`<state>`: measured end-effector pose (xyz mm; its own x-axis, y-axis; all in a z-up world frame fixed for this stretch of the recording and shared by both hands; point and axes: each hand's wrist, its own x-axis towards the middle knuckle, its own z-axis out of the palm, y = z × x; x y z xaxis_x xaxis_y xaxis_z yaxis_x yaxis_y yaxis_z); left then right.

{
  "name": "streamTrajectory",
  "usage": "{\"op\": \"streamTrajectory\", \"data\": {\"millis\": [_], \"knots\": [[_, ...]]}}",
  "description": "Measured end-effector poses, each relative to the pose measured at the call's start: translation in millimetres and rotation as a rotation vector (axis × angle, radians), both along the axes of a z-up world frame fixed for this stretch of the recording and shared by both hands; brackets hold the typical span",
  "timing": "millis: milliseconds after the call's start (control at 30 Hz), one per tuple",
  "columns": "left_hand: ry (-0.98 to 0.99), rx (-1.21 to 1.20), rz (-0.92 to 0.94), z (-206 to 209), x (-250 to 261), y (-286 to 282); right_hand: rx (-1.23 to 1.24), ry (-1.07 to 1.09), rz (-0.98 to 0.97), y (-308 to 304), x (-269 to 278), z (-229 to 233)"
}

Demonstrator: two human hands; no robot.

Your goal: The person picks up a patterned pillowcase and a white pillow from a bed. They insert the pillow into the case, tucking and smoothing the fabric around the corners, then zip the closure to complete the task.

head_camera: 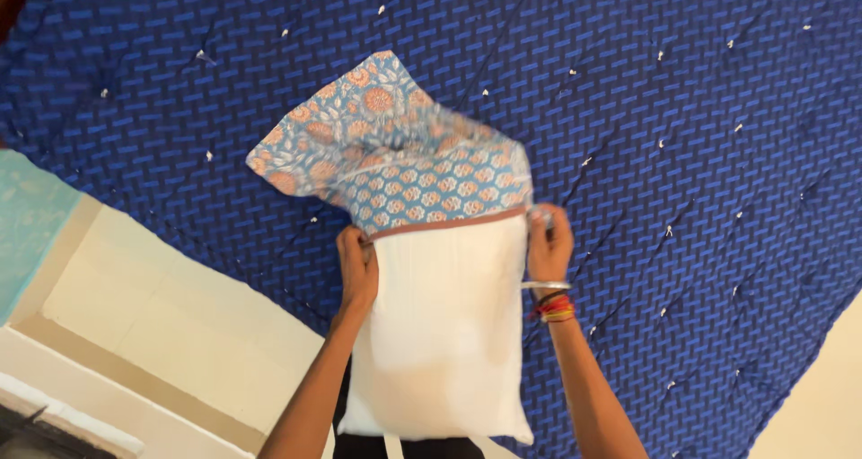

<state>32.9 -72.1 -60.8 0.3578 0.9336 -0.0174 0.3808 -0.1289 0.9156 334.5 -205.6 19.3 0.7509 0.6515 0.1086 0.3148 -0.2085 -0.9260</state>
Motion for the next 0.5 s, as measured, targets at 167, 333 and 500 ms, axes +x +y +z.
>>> {"op": "streamTrajectory", "data": {"millis": [167,333,500], "knots": [[-0.128,-0.472,-0.022,-45.5,47.9,-8.4,0.122,0.196,-0.119,50.4,-34.2,137.8],[-0.271,-0.613,-0.11,-99.0,86.8,-39.0,0.067,-0.35,0.006,65.6,-99.1,208.9],[-0.257,-0.58,-0.391,-123.4,64.9,-18.7,-0.107,-0.371,0.3,96.0,-157.7,170.5]]}}
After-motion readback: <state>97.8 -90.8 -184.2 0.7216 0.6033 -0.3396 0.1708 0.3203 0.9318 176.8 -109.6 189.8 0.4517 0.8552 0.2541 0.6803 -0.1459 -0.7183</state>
